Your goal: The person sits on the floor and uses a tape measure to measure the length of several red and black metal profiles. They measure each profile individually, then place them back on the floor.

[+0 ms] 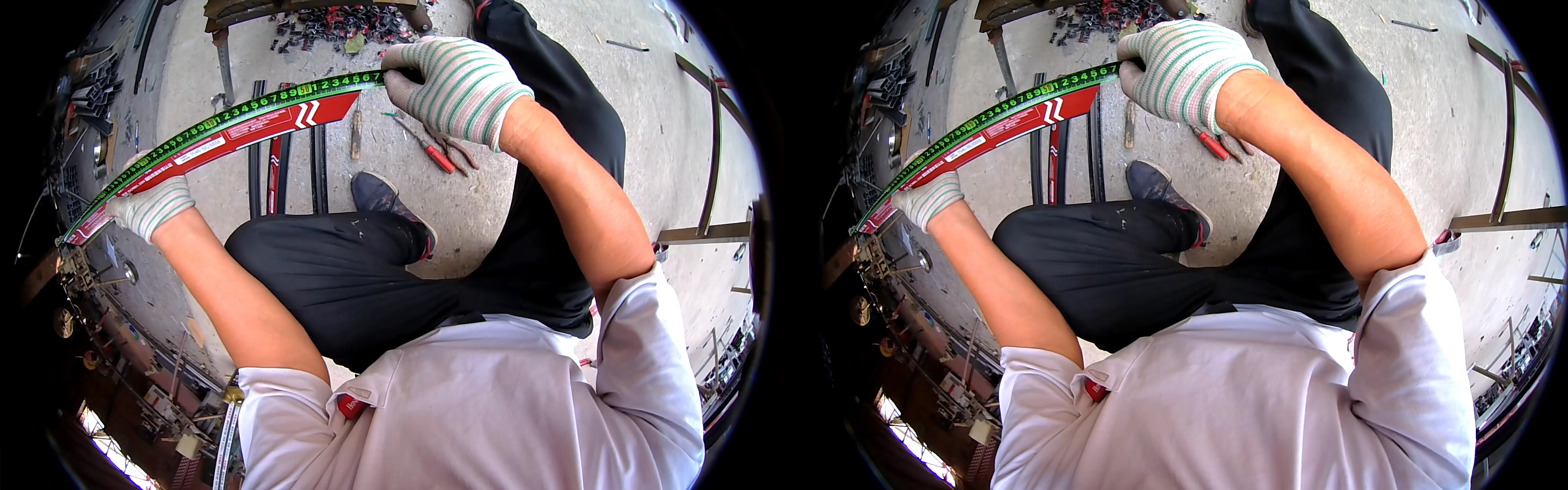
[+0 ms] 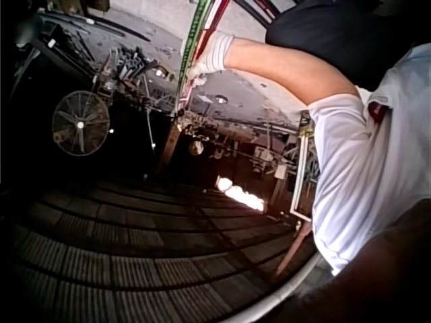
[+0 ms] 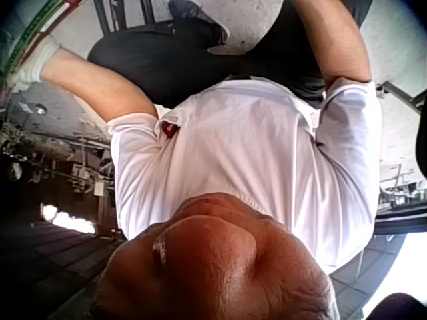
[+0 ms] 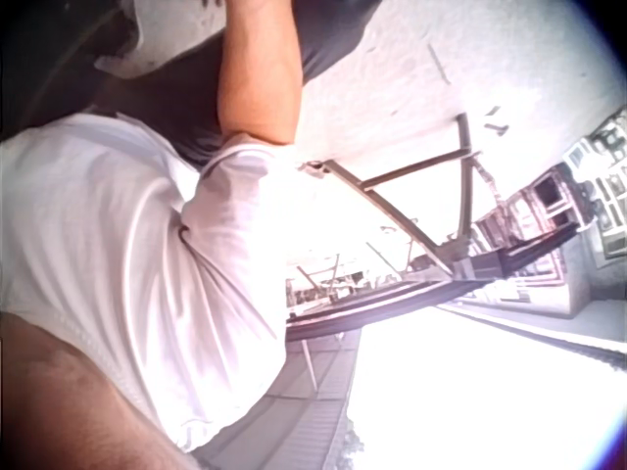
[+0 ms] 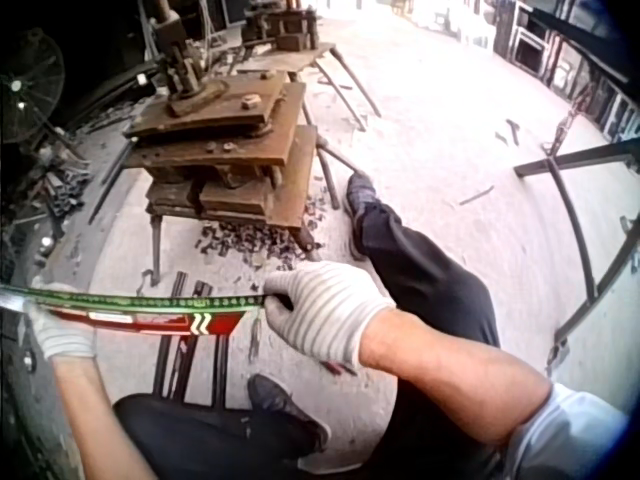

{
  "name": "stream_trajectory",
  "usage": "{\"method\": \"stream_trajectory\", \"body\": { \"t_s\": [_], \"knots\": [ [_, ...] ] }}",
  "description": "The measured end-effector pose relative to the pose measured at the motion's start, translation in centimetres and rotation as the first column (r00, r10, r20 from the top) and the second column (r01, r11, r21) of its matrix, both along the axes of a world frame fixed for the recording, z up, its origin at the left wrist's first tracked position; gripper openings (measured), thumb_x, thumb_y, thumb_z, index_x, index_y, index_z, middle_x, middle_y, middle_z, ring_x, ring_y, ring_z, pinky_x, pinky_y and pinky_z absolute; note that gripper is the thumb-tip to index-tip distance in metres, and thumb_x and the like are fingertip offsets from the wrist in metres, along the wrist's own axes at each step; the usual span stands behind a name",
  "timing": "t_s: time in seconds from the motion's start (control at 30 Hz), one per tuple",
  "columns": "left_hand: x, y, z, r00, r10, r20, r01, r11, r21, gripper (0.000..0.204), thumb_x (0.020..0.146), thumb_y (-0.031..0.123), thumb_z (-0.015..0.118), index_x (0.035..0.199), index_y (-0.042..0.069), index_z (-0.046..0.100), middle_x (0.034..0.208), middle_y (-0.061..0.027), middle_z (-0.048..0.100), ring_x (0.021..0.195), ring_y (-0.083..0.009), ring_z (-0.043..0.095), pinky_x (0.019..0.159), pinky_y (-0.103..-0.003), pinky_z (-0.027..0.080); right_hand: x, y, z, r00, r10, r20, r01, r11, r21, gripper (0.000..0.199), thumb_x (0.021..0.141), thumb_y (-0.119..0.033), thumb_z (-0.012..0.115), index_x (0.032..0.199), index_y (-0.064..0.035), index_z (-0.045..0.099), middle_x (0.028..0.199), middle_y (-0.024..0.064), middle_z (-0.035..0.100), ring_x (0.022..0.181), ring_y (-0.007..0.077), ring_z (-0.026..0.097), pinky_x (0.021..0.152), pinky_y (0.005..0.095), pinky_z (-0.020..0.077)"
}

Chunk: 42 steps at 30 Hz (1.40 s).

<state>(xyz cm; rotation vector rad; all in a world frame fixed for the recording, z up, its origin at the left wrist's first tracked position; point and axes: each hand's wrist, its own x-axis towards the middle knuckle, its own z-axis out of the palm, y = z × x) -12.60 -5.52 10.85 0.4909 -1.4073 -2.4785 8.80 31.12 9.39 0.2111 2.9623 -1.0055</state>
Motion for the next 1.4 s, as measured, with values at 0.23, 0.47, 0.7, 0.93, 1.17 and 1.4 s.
{"method": "stream_trajectory", "body": {
  "t_s": [0.23, 0.47, 0.7, 0.93, 1.17, 1.4],
  "knots": [
    [-0.4, -0.7, -0.5, 1.000, -0.006, -0.001, 0.006, 1.000, 0.001, 0.048, 0.100, 0.054, 0.030, 0.094, 0.012, 0.051, 0.090, -0.0122, 0.060, 0.088, -0.0293, 0.062, 0.084, -0.055, 0.052, -0.1, -0.1, -0.1, 1.000, 0.005, -0.014, -0.004, 0.999, 0.048, 0.028, 0.096, -0.028, 0.060, 0.111, -0.0101, 0.076, 0.085, 0.0148, 0.073, 0.079, 0.0322, 0.072, 0.076, 0.0380, 0.0578],
    [0.0, 0.0, -0.2, 0.997, 0.066, 0.044, -0.063, 0.995, -0.076, 0.052, 0.101, 0.056, 0.026, 0.101, 0.010, 0.052, 0.101, -0.0135, 0.062, 0.098, -0.0303, 0.064, 0.091, -0.059, 0.051, 0.1, -0.3, 0.5, 0.998, -0.006, -0.057, 0.008, 0.999, 0.041, 0.028, 0.097, -0.029, 0.062, 0.112, -0.0093, 0.076, 0.083, 0.0156, 0.073, 0.076, 0.0312, 0.072, 0.075, 0.0370, 0.0584],
    [0.4, 0.4, -0.1, 0.996, 0.069, 0.052, -0.063, 0.993, -0.103, 0.055, 0.101, 0.059, 0.025, 0.102, 0.010, 0.052, 0.099, -0.0128, 0.062, 0.097, -0.0300, 0.064, 0.090, -0.058, 0.052, 0.1, -0.3, 0.7, 0.999, 0.005, -0.039, -0.004, 0.999, 0.037, 0.028, 0.097, -0.029, 0.061, 0.112, -0.0096, 0.076, 0.083, 0.0149, 0.073, 0.076, 0.0309, 0.072, 0.075, 0.0368, 0.0583],
    [-0.5, -0.6, -0.6, 0.996, 0.074, 0.046, -0.069, 0.993, -0.096, 0.049, 0.100, 0.059, 0.028, 0.102, 0.016, 0.052, 0.098, -0.0112, 0.062, 0.095, -0.0297, 0.063, 0.089, -0.057, 0.051, 0.1, -0.4, 0.5, 0.998, 0.002, -0.060, -0.001, 1.000, 0.018, 0.028, 0.097, -0.029, 0.061, 0.112, -0.0104, 0.076, 0.083, 0.0149, 0.073, 0.076, 0.0311, 0.072, 0.074, 0.0372, 0.0577],
    [0.0, 0.2, -0.4, 0.996, 0.068, 0.051, -0.063, 0.993, -0.099, 0.047, 0.100, 0.058, 0.029, 0.103, 0.018, 0.051, 0.101, -0.0104, 0.062, 0.100, -0.0295, 0.063, 0.091, -0.059, 0.050, 0.0, -0.4, 0.7, 1.000, 0.008, -0.022, -0.008, 1.000, 0.019, 0.027, 0.097, -0.028, 0.061, 0.112, -0.0107, 0.075, 0.081, 0.0134, 0.073, 0.074, 0.0300, 0.072, 0.073, 0.0363, 0.0575],
    [-0.3, -0.4, -0.4, 0.995, 0.081, 0.066, -0.075, 0.993, -0.090, 0.046, 0.100, 0.058, 0.029, 0.104, 0.018, 0.052, 0.103, -0.0102, 0.063, 0.101, -0.0295, 0.063, 0.092, -0.060, 0.050, 0.0, -0.4, 0.9, 0.999, 0.038, -0.019, -0.038, 0.999, 0.024, 0.024, 0.097, -0.027, 0.060, 0.107, -0.0104, 0.075, 0.079, 0.0131, 0.071, 0.073, 0.0308, 0.071, 0.072, 0.0372, 0.0569]
  ]
}}
